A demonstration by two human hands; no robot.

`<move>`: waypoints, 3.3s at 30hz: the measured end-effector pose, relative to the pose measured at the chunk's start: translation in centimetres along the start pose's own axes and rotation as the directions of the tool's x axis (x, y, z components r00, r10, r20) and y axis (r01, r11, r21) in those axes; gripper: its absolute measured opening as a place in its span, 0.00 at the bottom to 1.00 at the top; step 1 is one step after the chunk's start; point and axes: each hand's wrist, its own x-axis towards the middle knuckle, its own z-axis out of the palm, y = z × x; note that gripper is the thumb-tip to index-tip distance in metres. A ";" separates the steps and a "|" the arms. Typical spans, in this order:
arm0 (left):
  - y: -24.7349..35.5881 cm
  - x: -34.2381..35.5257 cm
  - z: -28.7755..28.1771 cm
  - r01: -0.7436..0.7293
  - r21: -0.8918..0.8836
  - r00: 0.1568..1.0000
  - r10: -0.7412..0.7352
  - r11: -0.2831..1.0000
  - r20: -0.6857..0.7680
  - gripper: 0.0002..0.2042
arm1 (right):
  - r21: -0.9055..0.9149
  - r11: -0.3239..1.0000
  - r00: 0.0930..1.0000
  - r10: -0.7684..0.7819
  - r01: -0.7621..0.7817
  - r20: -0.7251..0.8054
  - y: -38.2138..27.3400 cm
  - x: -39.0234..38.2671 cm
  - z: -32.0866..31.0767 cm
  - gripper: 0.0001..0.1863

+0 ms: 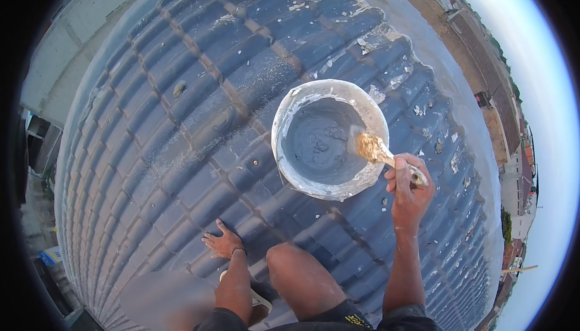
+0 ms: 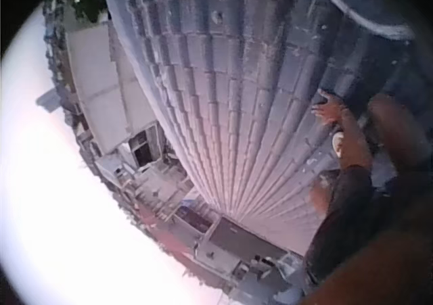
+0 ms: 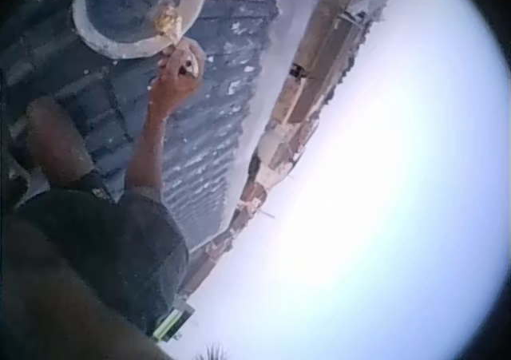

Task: Apply waterproofing material or cement to the ridge tiles of a roof using a brush and bucket.

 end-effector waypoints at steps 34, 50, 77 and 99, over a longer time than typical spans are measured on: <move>0.0 0.1 0.3 0.006 0.016 1.000 -0.006 1.000 -0.011 0.48 | 0.583 0.740 0.911 0.097 -0.335 0.400 2.8 15.4 1.1 0.29; 0.3 -0.3 -0.9 0.044 -0.005 0.999 -0.044 0.999 0.017 0.47 | -0.054 0.899 0.825 0.421 -0.434 0.378 13.1 12.4 0.7 0.22; 0.5 -0.2 -0.9 -0.032 0.019 0.999 0.031 0.999 0.037 0.46 | 0.579 0.631 0.851 0.451 -0.517 0.268 1.9 28.9 43.1 0.19; 0.2 0.2 -0.8 0.028 0.012 1.000 -0.028 1.000 -0.002 0.47 | -0.538 0.840 0.995 -0.096 0.069 -0.022 15.7 26.3 26.9 0.22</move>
